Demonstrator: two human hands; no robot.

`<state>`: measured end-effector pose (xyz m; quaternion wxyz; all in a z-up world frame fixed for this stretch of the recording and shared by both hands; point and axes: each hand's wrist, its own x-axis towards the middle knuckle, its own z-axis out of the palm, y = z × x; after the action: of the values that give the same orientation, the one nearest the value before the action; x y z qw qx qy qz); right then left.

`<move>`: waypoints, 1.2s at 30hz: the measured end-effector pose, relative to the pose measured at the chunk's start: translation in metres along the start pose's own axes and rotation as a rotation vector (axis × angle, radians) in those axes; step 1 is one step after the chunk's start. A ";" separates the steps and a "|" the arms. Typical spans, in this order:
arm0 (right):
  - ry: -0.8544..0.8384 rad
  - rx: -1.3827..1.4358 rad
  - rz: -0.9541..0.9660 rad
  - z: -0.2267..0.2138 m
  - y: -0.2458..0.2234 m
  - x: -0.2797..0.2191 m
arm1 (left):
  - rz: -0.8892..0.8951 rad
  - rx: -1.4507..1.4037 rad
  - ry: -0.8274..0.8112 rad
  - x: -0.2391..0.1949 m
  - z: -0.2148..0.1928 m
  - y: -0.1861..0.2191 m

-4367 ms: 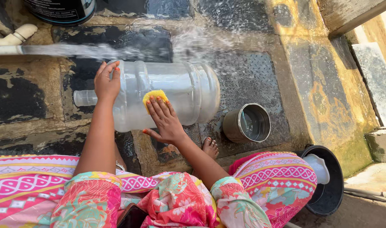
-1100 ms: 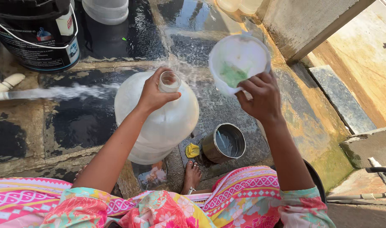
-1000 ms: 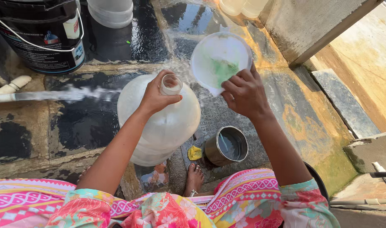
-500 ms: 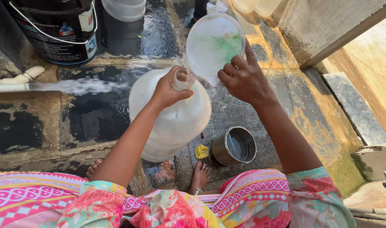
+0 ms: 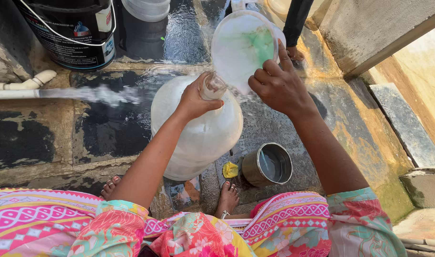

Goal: The person scrubs the exterior of a large plastic water bottle with a sponge under running water, pours liquid from a small container into it, and then shakes and rinses the bottle.

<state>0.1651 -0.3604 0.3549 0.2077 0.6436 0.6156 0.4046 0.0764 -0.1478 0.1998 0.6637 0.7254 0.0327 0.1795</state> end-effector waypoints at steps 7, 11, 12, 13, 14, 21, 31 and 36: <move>-0.029 -0.053 -0.024 0.000 0.002 0.001 | -0.023 -0.003 -0.002 0.005 0.002 -0.011; -0.037 -0.071 -0.043 0.001 0.002 0.004 | -0.007 0.045 0.016 0.008 0.002 -0.017; -0.047 -0.091 -0.050 0.001 0.002 0.004 | -0.012 0.035 0.013 0.009 0.002 -0.017; -0.044 -0.098 -0.053 0.001 0.002 0.005 | -0.017 0.026 0.010 0.009 0.002 -0.018; -0.040 -0.105 -0.058 0.000 0.002 0.006 | -0.004 0.033 0.013 0.010 0.002 -0.018; -0.041 -0.187 -0.058 -0.003 0.006 0.008 | 0.027 0.079 0.008 0.010 0.000 -0.018; 0.052 -0.246 -0.025 0.001 -0.001 0.004 | 0.038 0.016 0.040 0.009 -0.001 -0.020; 0.039 0.152 0.228 0.022 -0.014 -0.035 | 0.178 -0.028 -0.013 0.013 -0.006 -0.026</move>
<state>0.1766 -0.3868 0.3225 0.0990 0.7153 0.5712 0.3902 0.0922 -0.1351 0.1773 0.6553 0.7174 -0.0389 0.2333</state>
